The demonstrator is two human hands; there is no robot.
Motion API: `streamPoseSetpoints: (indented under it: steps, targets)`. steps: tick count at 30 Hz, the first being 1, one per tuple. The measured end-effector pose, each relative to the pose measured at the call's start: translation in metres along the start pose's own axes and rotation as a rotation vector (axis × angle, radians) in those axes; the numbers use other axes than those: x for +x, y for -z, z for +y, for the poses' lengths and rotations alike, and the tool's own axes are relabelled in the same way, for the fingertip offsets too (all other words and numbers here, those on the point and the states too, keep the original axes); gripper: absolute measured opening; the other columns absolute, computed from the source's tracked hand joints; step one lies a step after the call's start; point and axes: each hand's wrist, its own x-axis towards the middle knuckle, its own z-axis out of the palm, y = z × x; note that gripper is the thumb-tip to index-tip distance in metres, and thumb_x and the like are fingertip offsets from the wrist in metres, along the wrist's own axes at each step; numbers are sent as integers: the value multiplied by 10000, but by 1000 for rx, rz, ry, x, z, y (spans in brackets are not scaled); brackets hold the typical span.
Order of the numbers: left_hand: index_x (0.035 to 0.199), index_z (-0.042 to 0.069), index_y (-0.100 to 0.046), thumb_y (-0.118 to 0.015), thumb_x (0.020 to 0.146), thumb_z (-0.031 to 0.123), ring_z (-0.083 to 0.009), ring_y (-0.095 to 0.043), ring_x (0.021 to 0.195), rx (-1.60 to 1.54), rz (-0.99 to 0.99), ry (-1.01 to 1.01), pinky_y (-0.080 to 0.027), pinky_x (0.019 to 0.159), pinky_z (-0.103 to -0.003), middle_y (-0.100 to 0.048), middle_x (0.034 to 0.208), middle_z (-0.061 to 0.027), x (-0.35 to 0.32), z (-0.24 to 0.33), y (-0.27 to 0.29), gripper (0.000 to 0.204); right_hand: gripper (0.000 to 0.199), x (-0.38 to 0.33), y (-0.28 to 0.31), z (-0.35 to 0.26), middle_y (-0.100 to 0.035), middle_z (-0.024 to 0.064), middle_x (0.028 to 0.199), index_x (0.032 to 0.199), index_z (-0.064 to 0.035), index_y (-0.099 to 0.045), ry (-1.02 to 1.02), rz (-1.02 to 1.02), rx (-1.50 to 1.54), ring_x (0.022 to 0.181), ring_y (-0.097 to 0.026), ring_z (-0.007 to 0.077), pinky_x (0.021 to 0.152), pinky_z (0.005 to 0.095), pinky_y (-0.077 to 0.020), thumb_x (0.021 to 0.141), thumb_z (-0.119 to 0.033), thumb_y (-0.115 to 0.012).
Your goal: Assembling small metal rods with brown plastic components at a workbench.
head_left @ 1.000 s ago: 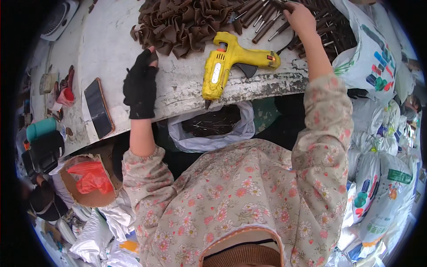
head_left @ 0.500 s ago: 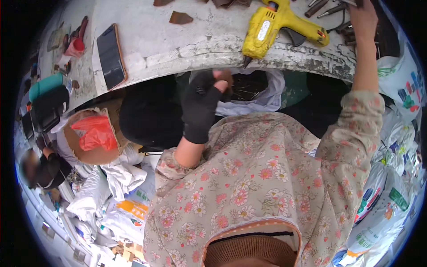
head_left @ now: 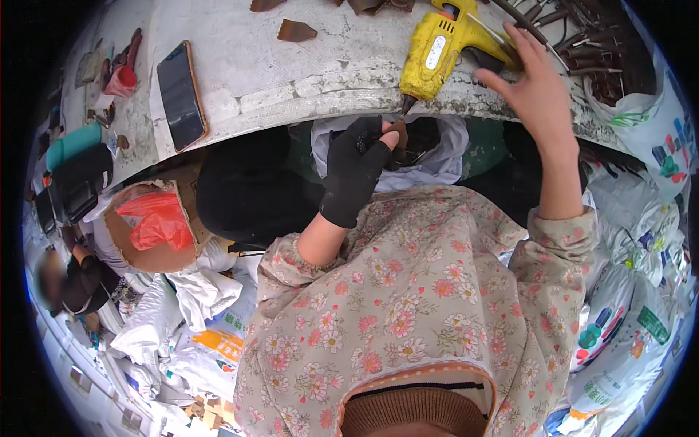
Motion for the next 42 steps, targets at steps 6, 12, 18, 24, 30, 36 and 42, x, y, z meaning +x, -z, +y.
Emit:
streamPoseSetpoints:
  steps: [6,12,18,24,30,36,42]
  targets:
    - [963,-23,-575,-590,841,72,-80,-580,660,-18,-15,8,-457,590,-210,-617,752,-42,6,3,-5,155,683,-5,-8,2,-532,94,1213,1268,-135,-458,-73,-120,-142,963,-595,289,756,369,-509,686,-369,-728]
    - [989,-35,-573,-599,835,78,-74,-575,654,-52,25,38,-451,587,-209,-621,765,-48,4,7,-9,192,594,-2,-9,16,-563,30,1178,1256,-182,-498,-15,-68,-11,689,-554,222,630,296,-462,710,-230,-728]
    - [1001,-4,-583,-589,853,140,-55,-515,591,68,85,32,-417,543,-197,-594,735,-12,-1,8,-4,207,524,-9,-10,3,-582,71,1090,1251,-136,-507,-42,-38,69,806,-556,206,679,281,-460,759,-162,-686]
    - [869,75,-543,-554,898,248,-88,-499,592,-701,64,282,-406,527,-226,-542,692,-5,4,13,-6,176,474,-56,28,-56,-617,136,951,1261,-54,-484,-190,-511,866,829,-590,236,749,279,-466,804,-14,-603]
    - [722,132,-464,-517,922,298,-86,-447,546,-845,-141,301,-376,493,-233,-474,625,14,2,20,-6,265,403,-70,44,-78,-620,112,860,1187,-42,-563,-113,-519,972,718,-573,186,663,271,-458,791,-11,-626]
    - [703,108,-452,-478,940,299,-68,-376,515,-74,-66,87,-343,475,-226,-418,606,32,0,18,-6,305,372,-66,50,-81,-606,105,806,1147,-63,-599,-122,-531,935,682,-564,186,620,288,-454,781,-11,-633]
    - [800,44,-492,-506,926,172,-84,-414,537,-705,-40,125,-369,493,-247,-425,610,3,5,1,-1,180,354,-57,54,-82,-598,95,762,1126,-91,-622,-123,-672,898,643,-559,189,593,282,-446,776,-47,-648]
